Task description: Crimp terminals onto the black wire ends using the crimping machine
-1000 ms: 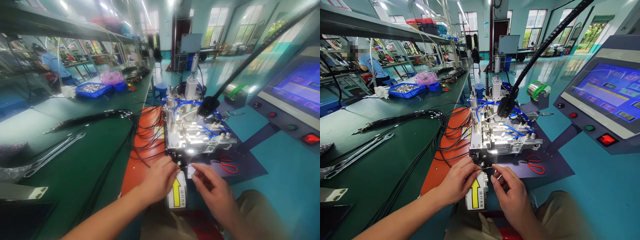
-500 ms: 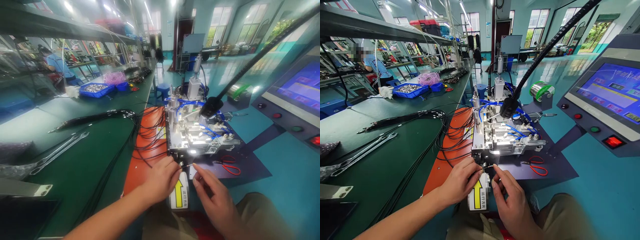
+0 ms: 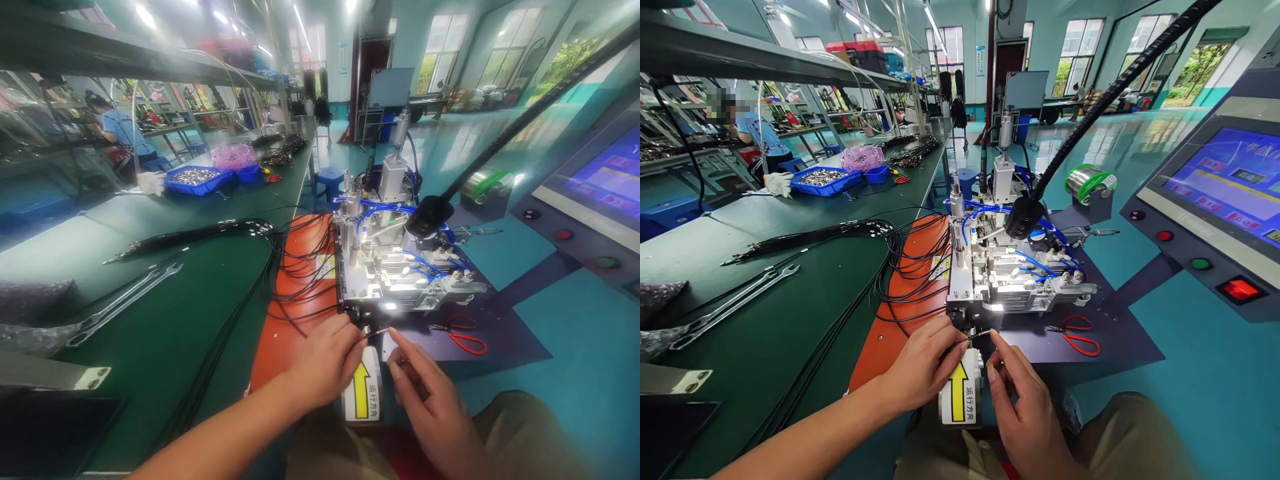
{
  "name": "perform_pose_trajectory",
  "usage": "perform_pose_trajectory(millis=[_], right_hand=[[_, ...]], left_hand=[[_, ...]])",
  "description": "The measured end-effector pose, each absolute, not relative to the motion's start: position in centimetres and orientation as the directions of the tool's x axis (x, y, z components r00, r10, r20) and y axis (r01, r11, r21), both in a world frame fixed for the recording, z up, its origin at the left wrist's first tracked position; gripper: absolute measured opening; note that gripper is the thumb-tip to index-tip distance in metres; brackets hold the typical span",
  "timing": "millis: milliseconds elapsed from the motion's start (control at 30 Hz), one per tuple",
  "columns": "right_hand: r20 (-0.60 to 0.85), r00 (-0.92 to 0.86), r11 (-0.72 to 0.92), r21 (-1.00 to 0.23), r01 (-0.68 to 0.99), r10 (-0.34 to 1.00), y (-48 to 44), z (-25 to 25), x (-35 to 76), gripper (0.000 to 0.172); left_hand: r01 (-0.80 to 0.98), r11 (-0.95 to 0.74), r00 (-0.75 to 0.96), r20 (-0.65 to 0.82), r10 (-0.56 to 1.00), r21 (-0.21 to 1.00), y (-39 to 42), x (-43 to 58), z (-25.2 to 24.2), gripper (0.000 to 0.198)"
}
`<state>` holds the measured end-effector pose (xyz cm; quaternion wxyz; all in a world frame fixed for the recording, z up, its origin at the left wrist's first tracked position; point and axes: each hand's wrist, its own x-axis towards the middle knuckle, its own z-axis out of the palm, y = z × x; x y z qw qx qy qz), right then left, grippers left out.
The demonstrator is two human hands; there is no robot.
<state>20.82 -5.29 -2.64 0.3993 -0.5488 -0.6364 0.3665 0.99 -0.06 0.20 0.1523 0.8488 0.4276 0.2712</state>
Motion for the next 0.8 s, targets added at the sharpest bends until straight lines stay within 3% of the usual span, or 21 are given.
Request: perform_pose_trajectory(millis=[267, 500, 800], right_hand=[[0.09, -0.072, 0.11, -0.933, 0.342, 0.993, -5.49, -2.94, 20.56, 0.048], [0.197, -0.103, 0.222, -0.84, 0.494, 0.975, -5.44, -2.87, 20.6, 0.045], [0.312, -0.135, 0.333, -0.767, 0.549, 0.941, -5.49, -3.6, 20.21, 0.044]], left_hand=[[0.642, -0.563, 0.482, 0.297, 0.824, 0.52, -0.02, 0.92, 0.37, 0.019], [0.651, -0.54, 0.475, 0.27, 0.838, 0.533, -0.07, 0.9, 0.19, 0.02], [0.641, -0.533, 0.464, 0.274, 0.842, 0.552, -0.07, 0.85, 0.07, 0.02]])
